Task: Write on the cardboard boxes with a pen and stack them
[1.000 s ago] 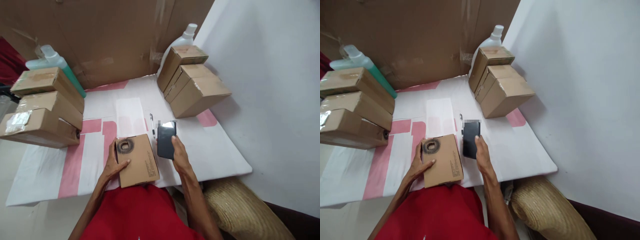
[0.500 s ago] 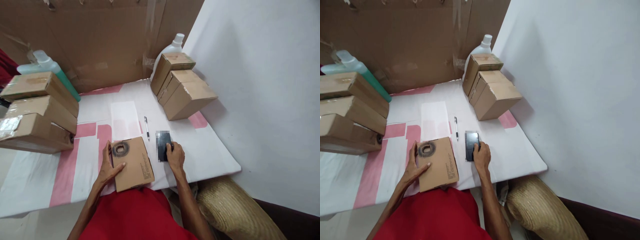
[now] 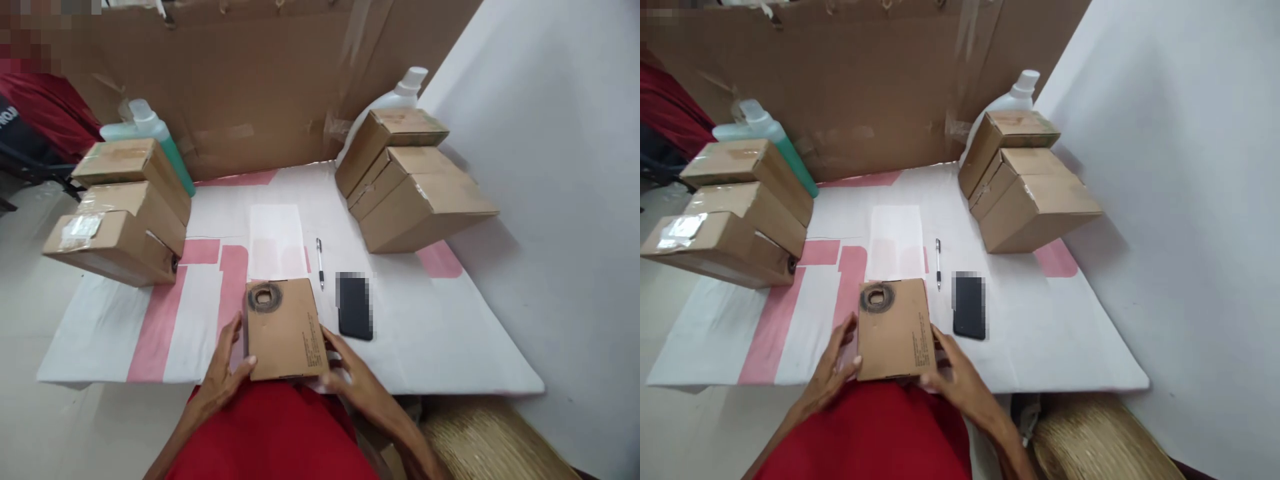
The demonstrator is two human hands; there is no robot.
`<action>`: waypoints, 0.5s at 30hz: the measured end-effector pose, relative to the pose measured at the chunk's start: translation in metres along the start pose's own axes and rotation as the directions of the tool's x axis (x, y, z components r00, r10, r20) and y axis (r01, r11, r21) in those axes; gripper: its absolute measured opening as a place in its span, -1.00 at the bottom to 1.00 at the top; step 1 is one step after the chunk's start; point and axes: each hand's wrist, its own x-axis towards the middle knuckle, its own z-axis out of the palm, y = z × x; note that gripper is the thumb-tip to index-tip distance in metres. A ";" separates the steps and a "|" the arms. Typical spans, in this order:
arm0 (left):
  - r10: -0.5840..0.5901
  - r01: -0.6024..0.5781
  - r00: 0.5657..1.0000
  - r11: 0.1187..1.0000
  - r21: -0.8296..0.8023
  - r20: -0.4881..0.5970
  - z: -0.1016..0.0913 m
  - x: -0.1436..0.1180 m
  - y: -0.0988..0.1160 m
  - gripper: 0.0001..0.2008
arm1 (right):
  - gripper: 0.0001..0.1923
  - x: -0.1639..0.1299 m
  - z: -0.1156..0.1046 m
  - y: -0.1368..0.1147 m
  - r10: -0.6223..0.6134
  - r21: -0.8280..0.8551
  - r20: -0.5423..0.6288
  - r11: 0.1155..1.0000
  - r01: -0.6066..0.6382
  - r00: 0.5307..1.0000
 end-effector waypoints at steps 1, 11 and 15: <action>-0.004 0.004 0.999 1.000 -0.004 0.043 0.001 -0.003 0.005 -0.14 | 0.00 -0.005 0.007 -0.003 -0.008 0.003 0.048 1.000 0.008 0.999; 0.093 -0.067 0.989 0.977 0.205 -0.119 -0.059 0.011 0.089 -0.26 | -0.23 0.058 0.003 -0.092 -0.140 -0.088 -0.183 0.988 0.125 0.973; 0.010 0.104 0.903 0.965 0.242 -0.429 -0.051 0.023 0.067 -0.29 | -0.20 0.088 0.036 -0.110 -0.175 -0.007 -0.173 0.984 0.177 0.969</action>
